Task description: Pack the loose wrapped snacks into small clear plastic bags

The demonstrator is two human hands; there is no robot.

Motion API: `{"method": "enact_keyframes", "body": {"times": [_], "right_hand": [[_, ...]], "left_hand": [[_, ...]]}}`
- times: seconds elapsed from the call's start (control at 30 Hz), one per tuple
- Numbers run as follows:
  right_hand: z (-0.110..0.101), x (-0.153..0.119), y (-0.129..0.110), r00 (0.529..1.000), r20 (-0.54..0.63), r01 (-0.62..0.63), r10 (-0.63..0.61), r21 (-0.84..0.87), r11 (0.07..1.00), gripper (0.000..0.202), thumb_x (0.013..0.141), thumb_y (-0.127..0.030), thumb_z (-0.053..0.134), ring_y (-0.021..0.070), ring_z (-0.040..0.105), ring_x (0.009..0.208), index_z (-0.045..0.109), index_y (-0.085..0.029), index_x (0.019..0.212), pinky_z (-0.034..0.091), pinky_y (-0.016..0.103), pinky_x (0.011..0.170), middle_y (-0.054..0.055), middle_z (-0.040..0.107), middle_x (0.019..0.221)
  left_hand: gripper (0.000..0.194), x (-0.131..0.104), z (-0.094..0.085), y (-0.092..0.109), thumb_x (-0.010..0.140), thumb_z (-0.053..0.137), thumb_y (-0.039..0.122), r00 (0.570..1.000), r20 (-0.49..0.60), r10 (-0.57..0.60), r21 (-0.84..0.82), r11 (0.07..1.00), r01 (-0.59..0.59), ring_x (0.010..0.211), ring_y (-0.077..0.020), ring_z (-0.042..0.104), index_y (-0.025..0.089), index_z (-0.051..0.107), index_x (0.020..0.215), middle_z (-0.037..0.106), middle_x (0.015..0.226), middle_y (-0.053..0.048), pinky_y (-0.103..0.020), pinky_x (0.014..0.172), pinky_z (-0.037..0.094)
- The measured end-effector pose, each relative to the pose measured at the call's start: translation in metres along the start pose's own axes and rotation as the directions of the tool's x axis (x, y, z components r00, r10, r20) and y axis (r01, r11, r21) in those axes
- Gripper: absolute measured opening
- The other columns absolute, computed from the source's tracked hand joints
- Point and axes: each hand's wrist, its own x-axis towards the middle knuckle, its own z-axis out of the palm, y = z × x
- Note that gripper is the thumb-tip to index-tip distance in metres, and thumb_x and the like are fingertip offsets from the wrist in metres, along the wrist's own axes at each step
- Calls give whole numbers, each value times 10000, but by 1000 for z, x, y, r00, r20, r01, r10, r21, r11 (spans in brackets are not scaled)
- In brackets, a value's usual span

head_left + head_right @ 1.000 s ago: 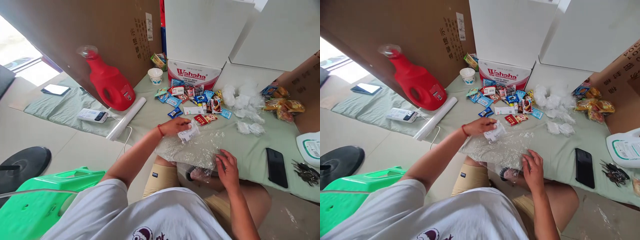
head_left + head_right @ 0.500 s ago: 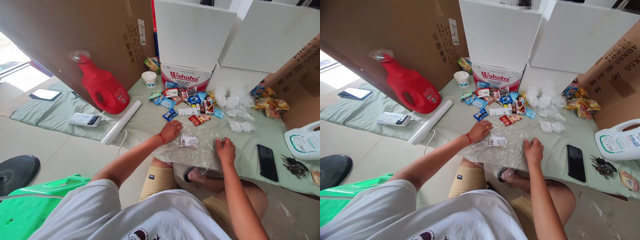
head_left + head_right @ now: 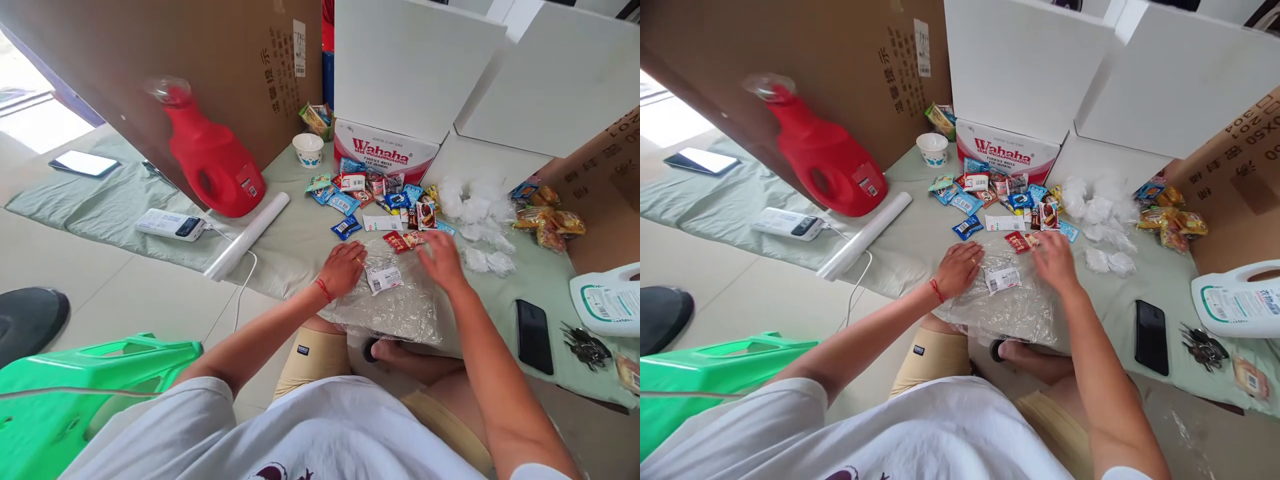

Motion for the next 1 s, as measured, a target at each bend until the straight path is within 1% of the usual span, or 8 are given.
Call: {"method": "enact_keyframes", "body": {"times": [0.1,0.2,0.4,0.53,0.63,0.73,0.83,1.0], "right_hand": [[11,-18,-38,911,275,269,-308,171,948,580,936,-431,640,323,423,1397,546,-242,1476,344,525,1180,121,556,1471],[25,-34,-55,911,348,170,-223,176,970,577,928,-366,661,329,456,1334,548,-251,1482,385,551,1140,133,579,1417],[21,-34,-59,975,181,72,-127,284,956,558,930,-416,685,324,467,1302,570,-284,1460,425,537,1124,135,569,1326],[30,-30,-63,937,318,74,-146,226,971,646,881,-405,744,353,395,1412,550,-284,1485,322,596,1191,136,560,1398],[31,-21,-43,906,385,55,-174,300,952,654,879,-498,728,341,415,1428,566,-263,1467,335,557,1192,133,544,1471],[23,8,-2,978,184,-147,101,259,955,416,1004,-477,509,280,577,1235,676,-217,1283,437,470,1095,135,656,1299],[24,51,36,877,-104,-469,468,20,883,470,965,-469,537,322,580,1138,660,-116,1250,419,516,1063,191,676,1163],[48,101,56,850,-101,-527,517,-144,838,671,802,-401,713,355,515,1198,580,-122,1398,410,498,1053,227,563,1349]], "left_hand": [[502,12,10,-12,1069,334,360,989,108,104,-21,995,-102,1523,-248,393,226,522,1514,479,1610,-92,-518,1270,240],[525,13,20,-18,1080,287,400,991,129,38,-14,999,-37,1536,-264,373,256,473,1549,418,1648,-85,-600,1274,176],[548,7,18,-14,1078,260,419,990,121,-75,-24,997,79,1549,-281,347,277,418,1583,372,1669,-86,-668,1267,96],[553,7,18,-13,1072,266,412,984,116,-135,-16,990,138,1555,-300,332,275,411,1588,359,1676,-88,-692,1262,58],[555,7,19,-13,1073,256,406,984,108,-145,-17,989,147,1559,-297,322,278,401,1593,344,1683,-80,-686,1266,50],[555,7,19,-14,1075,246,408,985,109,-136,-25,990,139,1558,-293,324,282,394,1595,344,1684,-76,-681,1268,44],[553,8,19,-15,1075,250,408,985,109,-130,-33,990,135,1555,-293,330,276,406,1588,358,1679,-79,-680,1268,63],[542,8,17,-15,1073,264,408,984,117,-132,-52,989,139,1551,-293,337,274,432,1570,366,1675,-77,-689,1262,90]]}}
